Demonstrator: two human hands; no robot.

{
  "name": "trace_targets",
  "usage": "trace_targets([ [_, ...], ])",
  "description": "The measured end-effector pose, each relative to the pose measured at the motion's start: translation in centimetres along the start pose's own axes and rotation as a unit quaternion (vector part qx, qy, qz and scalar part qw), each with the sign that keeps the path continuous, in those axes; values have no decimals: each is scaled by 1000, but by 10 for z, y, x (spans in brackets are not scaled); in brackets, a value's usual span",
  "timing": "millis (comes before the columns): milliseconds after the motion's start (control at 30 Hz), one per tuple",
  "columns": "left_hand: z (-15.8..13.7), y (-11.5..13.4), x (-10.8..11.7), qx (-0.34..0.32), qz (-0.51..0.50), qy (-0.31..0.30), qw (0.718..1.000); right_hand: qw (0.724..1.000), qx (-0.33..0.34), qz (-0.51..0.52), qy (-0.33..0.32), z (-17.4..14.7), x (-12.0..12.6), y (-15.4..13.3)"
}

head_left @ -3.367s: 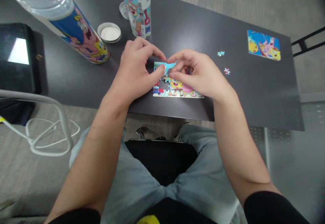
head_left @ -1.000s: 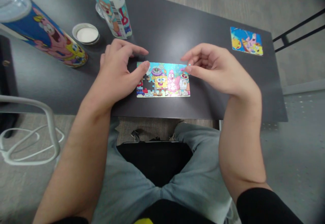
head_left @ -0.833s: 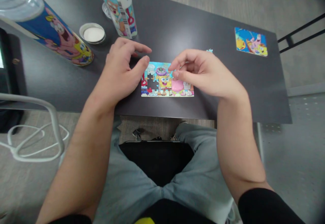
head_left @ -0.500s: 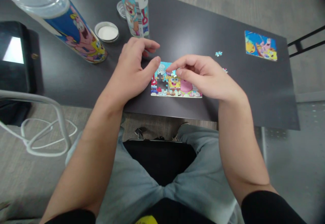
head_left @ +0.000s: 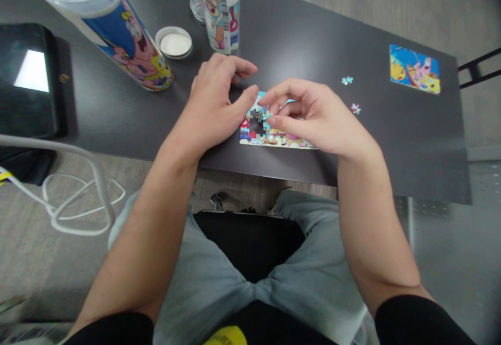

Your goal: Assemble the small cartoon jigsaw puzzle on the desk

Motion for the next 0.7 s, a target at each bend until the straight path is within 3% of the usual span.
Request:
trace_targets([
  [367,-1,-1,0,4,21,-18,1000,998,-31,-53,-13,0,-3,5],
  [700,0,-1,-2,9,24,-17,1000,987,5,-162,3,1,-3,8],
])
Point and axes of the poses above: each hand's wrist, its own z-axis towards the middle knuckle, its own x-axis out of the back of the hand, y = z × x, the point moved 3 cm from there along z, towards the middle knuckle, and after that the axes turned 10 degrees about -y, right-handed, at the moved point
